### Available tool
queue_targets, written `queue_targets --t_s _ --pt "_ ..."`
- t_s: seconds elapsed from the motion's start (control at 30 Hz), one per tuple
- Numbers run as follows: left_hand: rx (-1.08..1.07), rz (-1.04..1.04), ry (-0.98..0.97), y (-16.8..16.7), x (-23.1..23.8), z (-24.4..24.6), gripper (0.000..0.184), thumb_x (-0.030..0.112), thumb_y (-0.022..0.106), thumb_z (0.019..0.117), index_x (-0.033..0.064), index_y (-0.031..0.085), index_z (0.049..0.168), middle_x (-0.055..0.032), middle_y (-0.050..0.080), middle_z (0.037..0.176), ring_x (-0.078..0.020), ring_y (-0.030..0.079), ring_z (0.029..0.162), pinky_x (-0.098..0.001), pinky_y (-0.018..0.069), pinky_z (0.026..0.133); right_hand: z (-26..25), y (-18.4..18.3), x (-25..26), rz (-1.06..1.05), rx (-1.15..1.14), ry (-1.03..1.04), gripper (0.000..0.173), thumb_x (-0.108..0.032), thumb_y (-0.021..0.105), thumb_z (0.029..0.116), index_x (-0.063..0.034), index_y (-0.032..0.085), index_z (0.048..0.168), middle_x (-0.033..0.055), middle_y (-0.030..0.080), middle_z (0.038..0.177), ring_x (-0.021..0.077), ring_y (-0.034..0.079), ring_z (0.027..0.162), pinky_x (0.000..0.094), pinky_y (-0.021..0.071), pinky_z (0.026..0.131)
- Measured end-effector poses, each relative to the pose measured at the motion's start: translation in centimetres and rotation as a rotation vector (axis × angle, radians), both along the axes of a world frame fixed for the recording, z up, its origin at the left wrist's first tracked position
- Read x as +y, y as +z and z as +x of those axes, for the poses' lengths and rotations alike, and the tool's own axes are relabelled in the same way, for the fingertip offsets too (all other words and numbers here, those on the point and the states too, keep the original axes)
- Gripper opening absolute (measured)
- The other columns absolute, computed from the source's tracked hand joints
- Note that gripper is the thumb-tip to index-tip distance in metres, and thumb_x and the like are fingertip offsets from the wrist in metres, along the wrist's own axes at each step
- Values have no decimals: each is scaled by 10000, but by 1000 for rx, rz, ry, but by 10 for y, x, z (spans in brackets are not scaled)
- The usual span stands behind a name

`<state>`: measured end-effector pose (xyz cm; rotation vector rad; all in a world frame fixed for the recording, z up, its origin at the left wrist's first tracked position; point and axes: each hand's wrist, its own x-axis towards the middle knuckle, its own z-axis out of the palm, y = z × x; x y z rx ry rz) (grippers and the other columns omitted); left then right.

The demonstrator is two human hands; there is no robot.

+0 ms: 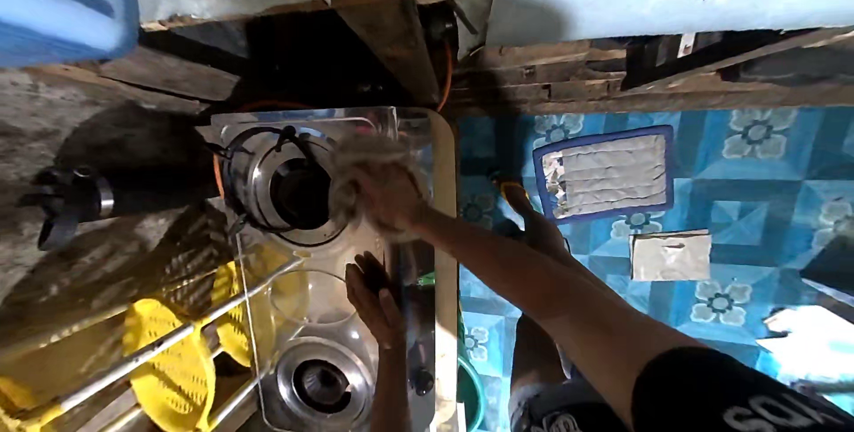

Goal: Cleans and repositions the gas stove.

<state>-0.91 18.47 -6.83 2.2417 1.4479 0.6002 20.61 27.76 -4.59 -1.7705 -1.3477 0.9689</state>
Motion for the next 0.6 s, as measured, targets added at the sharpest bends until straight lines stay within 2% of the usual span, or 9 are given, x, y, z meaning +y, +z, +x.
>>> queue_targets --t_s 0.07,0.13,0.17,0.2,0.3,0.37,0.43,0.5,0.6 --pt "-16 9 9 -1 -2 -1 998 668 203 1030 -230 293 1455 -448 375 1464 -413 402 1436 -394 291 1215 9 4 15 -59 -94 -224 437 -159 574 1011 -153 583 1448 125 539 1515 395 438 1433 622 353 1135" --pt "-25 1 45 1 -2 1 1029 695 194 1015 -231 306 1450 -439 386 1466 -415 405 1435 -403 288 1214 -19 2 -3 -37 -160 -222 509 -174 619 1000 -140 509 1496 161 365 1632 482 212 1530 716 213 1190" --pt "-23 -5 66 2 -2 2 1056 717 185 1002 -231 308 1450 -433 393 1467 -413 413 1430 -408 293 1212 -38 1 -17 -12 -173 -154 473 -161 638 979 -120 564 1444 197 378 1617 522 179 1527 754 137 1192" --pt "-27 -16 82 3 -2 3 1078 733 186 990 -234 307 1449 -432 391 1469 -412 412 1428 -410 288 1211 -54 4 -30 -51 -156 -26 447 -179 600 998 -145 582 1444 178 355 1642 516 126 1545 765 63 1193" --pt "-56 -3 84 1 -1 4 1043 709 225 1001 -232 338 1435 -439 400 1455 -417 426 1418 -414 302 1208 -48 25 -28 -269 -79 257 450 -254 469 1075 -224 507 1522 127 263 1693 472 11 1572 775 -43 1169" --pt "-72 27 71 -3 -2 2 976 673 247 1022 -202 360 1437 -430 415 1446 -402 437 1416 -403 318 1203 -29 18 -6 -249 -164 172 475 -318 495 1074 -231 484 1541 157 252 1691 530 31 1549 832 3 1115" --pt "-84 48 72 -5 -3 3 950 665 261 1027 -184 383 1436 -417 432 1435 -382 446 1409 -387 325 1195 -6 12 21 -182 -239 -10 507 -327 540 1063 -170 473 1541 197 261 1677 572 113 1520 864 99 1089" --pt "-94 58 81 -5 -3 3 949 664 272 1026 -182 401 1433 -416 444 1428 -388 463 1396 -397 344 1187 25 21 59 -282 -291 -85 530 -339 506 1065 -185 420 1565 199 282 1661 539 186 1515 820 176 1116" --pt "-111 62 97 -4 -2 4 906 634 309 1028 -169 426 1432 -404 452 1427 -379 464 1393 -387 340 1186 56 25 93 -331 -349 -127 498 -374 477 1062 -150 481 1507 235 540 1457 500 493 1340 724 414 1006"
